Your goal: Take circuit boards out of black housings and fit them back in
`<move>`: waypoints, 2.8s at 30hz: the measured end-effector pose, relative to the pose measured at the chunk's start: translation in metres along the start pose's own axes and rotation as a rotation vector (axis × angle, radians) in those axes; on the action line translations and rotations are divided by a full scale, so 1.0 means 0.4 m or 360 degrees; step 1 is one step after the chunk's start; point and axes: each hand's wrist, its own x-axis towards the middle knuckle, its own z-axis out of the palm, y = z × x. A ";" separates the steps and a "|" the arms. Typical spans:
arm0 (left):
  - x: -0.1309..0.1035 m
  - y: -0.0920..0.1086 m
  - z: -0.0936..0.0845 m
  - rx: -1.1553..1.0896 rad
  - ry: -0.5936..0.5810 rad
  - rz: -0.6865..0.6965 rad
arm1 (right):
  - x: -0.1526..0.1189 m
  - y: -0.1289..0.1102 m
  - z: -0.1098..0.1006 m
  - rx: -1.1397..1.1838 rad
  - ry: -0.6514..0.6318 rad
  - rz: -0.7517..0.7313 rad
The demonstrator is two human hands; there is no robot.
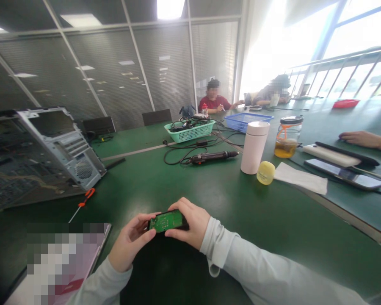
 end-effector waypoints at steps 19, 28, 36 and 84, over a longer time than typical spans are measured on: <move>-0.001 0.014 -0.010 0.0027 0.0112 -0.0171 | 0.000 -0.021 0.017 0.0545 -0.0025 0.0411; -0.006 0.033 -0.016 0.0795 -0.0317 0.0073 | -0.006 -0.022 0.021 0.0705 -0.0201 0.0538; 0.023 0.007 -0.016 0.0157 0.0178 -0.0359 | -0.013 0.001 0.016 0.0896 -0.0354 0.0962; 0.012 0.015 0.005 -0.1316 0.0213 -0.1035 | 0.003 -0.016 -0.026 -0.0035 0.0254 0.0153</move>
